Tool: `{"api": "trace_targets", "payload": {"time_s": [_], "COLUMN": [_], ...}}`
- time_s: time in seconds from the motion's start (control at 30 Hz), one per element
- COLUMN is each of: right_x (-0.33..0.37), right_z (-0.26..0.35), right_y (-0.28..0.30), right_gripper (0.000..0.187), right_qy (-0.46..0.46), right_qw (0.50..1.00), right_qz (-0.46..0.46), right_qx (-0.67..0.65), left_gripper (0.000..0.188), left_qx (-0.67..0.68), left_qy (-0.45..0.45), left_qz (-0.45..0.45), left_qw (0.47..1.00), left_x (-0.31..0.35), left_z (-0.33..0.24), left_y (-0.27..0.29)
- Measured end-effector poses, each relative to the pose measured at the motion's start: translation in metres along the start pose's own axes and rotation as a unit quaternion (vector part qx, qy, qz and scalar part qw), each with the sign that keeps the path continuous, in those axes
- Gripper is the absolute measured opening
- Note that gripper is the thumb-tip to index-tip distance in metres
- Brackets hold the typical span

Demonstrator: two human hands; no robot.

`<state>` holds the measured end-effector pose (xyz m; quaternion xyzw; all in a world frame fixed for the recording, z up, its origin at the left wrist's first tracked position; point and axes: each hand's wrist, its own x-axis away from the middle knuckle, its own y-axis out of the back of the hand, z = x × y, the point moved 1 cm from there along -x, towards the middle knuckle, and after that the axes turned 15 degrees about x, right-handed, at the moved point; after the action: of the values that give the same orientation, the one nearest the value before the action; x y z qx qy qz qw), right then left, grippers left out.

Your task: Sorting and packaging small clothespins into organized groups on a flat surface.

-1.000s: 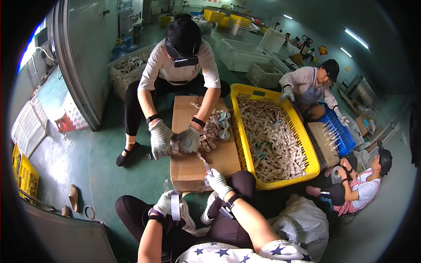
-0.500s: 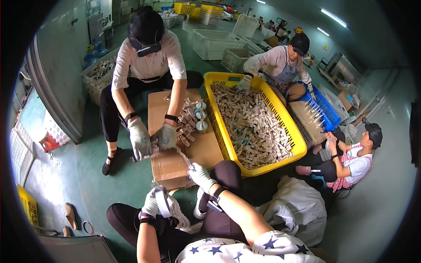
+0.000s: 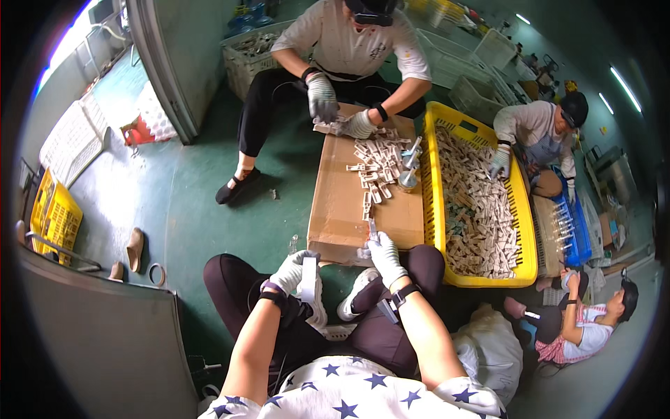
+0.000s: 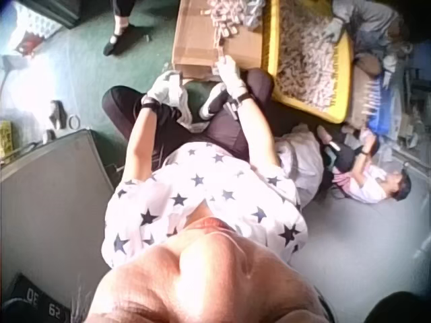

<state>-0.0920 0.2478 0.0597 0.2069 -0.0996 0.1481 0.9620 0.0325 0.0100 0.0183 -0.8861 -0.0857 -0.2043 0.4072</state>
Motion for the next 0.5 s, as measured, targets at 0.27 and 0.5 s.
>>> {"api": "trace_targets", "payload": {"time_s": [0.27, 0.5], "right_x": [0.000, 0.006], "right_z": [0.040, 0.095], "right_y": [-0.007, -0.050], "right_gripper": [0.018, 0.023], "right_qy": [0.153, 0.274], "right_qw": [0.930, 0.730], "right_qz": [0.094, 0.145], "right_qx": [0.322, 0.610], "left_gripper": [0.010, 0.026], "left_qx": [-0.031, -0.136], "left_qy": [-0.011, -0.037], "left_qz": [-0.030, -0.006], "left_qw": [0.999, 0.990], "left_x": [-0.001, 0.003], "left_z": [0.004, 0.001], "left_y": [0.008, 0.000]}}
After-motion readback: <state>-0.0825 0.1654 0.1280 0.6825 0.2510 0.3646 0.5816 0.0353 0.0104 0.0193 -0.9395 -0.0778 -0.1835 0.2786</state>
